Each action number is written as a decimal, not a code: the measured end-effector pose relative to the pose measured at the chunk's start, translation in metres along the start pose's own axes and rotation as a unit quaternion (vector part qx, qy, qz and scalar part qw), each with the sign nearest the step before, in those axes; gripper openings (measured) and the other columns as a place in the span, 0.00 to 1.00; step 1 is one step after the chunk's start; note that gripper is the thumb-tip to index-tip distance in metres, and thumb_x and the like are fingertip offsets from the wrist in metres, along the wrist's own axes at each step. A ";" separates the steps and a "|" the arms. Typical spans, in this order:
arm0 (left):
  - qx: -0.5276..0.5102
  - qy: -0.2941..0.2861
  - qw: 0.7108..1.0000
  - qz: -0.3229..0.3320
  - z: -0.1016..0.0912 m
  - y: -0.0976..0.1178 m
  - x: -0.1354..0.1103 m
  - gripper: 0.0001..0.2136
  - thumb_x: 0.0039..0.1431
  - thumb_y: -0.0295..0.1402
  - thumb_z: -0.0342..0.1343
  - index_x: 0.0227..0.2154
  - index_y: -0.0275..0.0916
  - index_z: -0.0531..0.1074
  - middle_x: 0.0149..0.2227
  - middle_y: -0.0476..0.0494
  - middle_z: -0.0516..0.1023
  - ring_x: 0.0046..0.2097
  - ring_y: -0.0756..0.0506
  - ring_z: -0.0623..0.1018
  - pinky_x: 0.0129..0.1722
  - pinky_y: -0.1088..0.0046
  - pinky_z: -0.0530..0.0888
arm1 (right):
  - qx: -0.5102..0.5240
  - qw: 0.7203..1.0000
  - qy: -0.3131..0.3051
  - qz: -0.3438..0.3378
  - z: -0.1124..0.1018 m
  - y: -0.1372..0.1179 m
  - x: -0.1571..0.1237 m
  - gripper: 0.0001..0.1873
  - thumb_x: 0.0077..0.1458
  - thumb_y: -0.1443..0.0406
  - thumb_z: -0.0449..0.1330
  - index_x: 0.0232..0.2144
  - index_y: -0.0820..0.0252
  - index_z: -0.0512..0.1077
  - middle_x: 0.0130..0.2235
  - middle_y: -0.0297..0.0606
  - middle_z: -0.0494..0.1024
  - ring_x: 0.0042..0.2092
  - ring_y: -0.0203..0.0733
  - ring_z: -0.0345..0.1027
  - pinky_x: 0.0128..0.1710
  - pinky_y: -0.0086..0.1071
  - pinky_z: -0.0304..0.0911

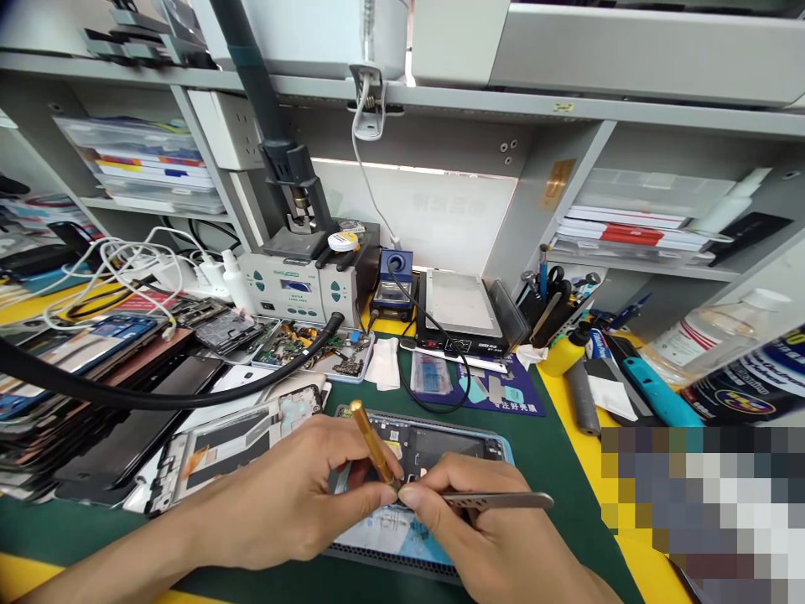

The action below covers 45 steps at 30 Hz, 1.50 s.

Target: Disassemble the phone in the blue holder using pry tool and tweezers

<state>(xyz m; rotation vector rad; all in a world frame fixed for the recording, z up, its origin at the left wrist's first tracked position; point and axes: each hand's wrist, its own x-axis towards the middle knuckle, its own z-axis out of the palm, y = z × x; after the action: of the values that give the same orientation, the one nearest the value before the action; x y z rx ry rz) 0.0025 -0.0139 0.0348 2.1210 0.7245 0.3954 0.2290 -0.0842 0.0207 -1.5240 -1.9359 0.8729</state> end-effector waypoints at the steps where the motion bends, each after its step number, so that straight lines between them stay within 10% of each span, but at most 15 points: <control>1: 0.001 0.000 1.000 -0.003 0.000 -0.001 0.000 0.06 0.68 0.31 0.55 0.37 0.44 0.77 0.32 0.55 0.75 0.33 0.50 0.71 0.30 0.72 0.61 | -0.003 1.000 -0.002 0.001 0.000 0.000 0.000 0.19 0.70 0.54 0.58 0.28 0.53 0.77 0.28 0.31 0.80 0.30 0.40 0.72 0.30 0.30 0.63; 45: 0.069 0.015 0.998 0.004 0.000 0.002 -0.001 0.07 0.68 0.33 0.56 0.33 0.41 0.72 0.30 0.52 0.74 0.33 0.48 0.72 0.31 0.73 0.62 | 0.007 0.999 -0.030 0.033 -0.002 -0.001 -0.001 0.19 0.70 0.53 0.57 0.29 0.52 0.76 0.28 0.30 0.77 0.30 0.39 0.67 0.30 0.30 0.61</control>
<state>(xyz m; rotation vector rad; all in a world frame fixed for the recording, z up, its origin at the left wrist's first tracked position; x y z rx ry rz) 0.0021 -0.0158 0.0358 2.2514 0.7802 0.3923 0.2299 -0.0848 0.0223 -1.5787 -1.9268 0.9679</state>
